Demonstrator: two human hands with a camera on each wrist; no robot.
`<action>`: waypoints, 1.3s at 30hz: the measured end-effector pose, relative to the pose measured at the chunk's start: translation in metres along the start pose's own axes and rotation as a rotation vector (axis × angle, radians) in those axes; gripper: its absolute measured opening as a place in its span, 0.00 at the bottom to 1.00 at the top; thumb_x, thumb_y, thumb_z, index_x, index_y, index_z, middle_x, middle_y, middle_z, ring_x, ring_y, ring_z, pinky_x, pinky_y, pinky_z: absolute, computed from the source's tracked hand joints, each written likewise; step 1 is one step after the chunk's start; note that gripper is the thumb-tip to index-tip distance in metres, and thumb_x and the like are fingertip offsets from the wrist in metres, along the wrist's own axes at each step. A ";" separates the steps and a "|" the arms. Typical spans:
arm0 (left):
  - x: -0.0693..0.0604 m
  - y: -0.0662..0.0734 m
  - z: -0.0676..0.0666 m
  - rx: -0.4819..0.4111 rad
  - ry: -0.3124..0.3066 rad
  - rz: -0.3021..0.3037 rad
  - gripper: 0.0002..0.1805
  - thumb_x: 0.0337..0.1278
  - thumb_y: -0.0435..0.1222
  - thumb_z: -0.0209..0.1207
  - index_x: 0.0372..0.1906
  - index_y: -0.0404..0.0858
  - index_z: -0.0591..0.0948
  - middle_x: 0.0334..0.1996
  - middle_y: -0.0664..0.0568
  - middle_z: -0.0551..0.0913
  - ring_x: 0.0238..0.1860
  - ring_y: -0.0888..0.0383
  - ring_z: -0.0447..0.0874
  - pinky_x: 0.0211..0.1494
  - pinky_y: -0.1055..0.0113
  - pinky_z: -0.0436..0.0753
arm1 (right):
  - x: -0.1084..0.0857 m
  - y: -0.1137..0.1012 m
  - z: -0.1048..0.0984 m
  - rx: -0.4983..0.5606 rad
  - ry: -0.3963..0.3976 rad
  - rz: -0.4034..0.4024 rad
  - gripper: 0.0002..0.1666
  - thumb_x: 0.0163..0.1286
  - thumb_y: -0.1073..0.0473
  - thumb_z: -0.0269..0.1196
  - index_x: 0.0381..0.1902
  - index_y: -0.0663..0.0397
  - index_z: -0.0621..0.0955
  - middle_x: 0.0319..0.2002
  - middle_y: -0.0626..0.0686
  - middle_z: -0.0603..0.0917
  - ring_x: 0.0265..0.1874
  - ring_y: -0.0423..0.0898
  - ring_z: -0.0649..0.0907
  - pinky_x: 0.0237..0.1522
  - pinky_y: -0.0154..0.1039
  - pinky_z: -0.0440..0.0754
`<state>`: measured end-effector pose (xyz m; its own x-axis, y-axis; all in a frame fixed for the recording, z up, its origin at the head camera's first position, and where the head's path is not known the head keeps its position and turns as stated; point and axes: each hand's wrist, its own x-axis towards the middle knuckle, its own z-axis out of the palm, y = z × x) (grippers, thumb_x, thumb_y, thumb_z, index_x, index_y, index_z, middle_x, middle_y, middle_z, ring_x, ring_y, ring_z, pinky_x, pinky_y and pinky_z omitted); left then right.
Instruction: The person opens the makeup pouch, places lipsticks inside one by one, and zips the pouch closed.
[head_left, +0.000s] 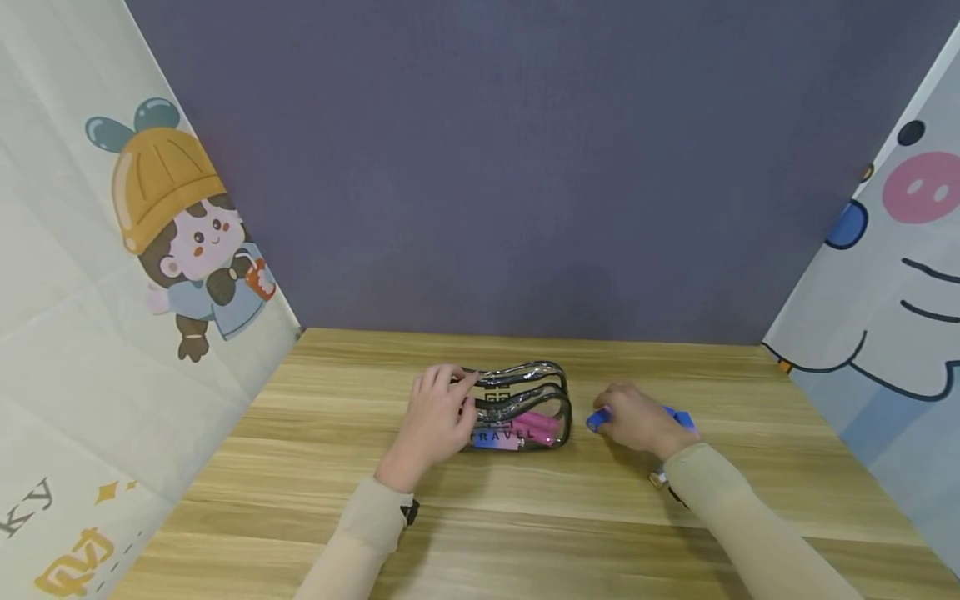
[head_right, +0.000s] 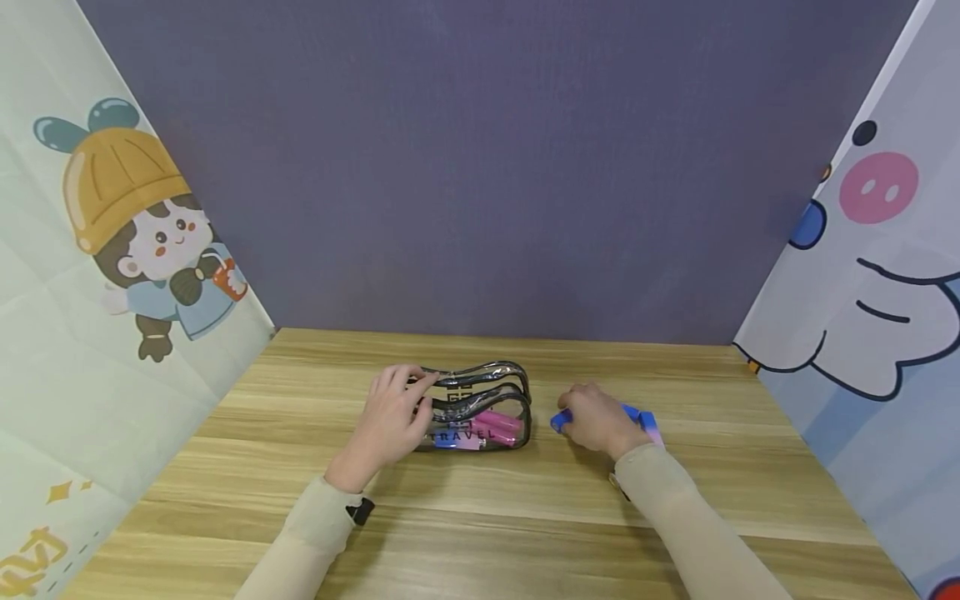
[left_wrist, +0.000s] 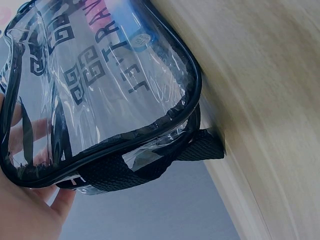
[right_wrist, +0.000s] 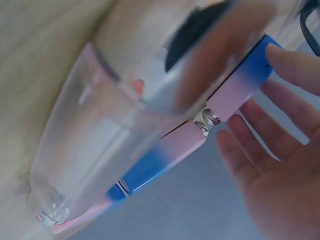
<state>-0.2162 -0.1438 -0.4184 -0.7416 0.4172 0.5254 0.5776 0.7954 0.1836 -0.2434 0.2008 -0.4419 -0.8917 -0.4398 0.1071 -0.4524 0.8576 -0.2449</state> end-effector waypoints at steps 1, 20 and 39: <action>0.000 0.000 0.000 0.000 0.001 0.001 0.23 0.69 0.39 0.50 0.64 0.38 0.81 0.56 0.44 0.76 0.59 0.45 0.69 0.63 0.48 0.69 | 0.000 -0.001 0.000 -0.005 0.003 -0.002 0.18 0.58 0.63 0.73 0.47 0.63 0.86 0.45 0.58 0.85 0.50 0.62 0.81 0.57 0.60 0.78; 0.000 0.001 -0.002 0.002 -0.001 -0.009 0.23 0.69 0.39 0.50 0.64 0.38 0.81 0.56 0.45 0.76 0.60 0.44 0.69 0.64 0.47 0.69 | 0.004 -0.010 0.004 -0.005 -0.034 0.014 0.11 0.62 0.58 0.73 0.41 0.55 0.87 0.38 0.49 0.86 0.42 0.51 0.85 0.49 0.53 0.82; 0.000 0.001 -0.001 0.006 -0.005 -0.011 0.23 0.69 0.39 0.50 0.64 0.39 0.81 0.56 0.45 0.76 0.61 0.45 0.69 0.64 0.47 0.69 | 0.001 -0.009 0.000 0.236 -0.067 0.058 0.11 0.65 0.59 0.70 0.44 0.57 0.87 0.39 0.48 0.86 0.39 0.45 0.83 0.46 0.50 0.83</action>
<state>-0.2147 -0.1434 -0.4174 -0.7497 0.4100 0.5195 0.5668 0.8030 0.1842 -0.2401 0.1927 -0.4396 -0.9092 -0.4156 0.0238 -0.3775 0.7991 -0.4680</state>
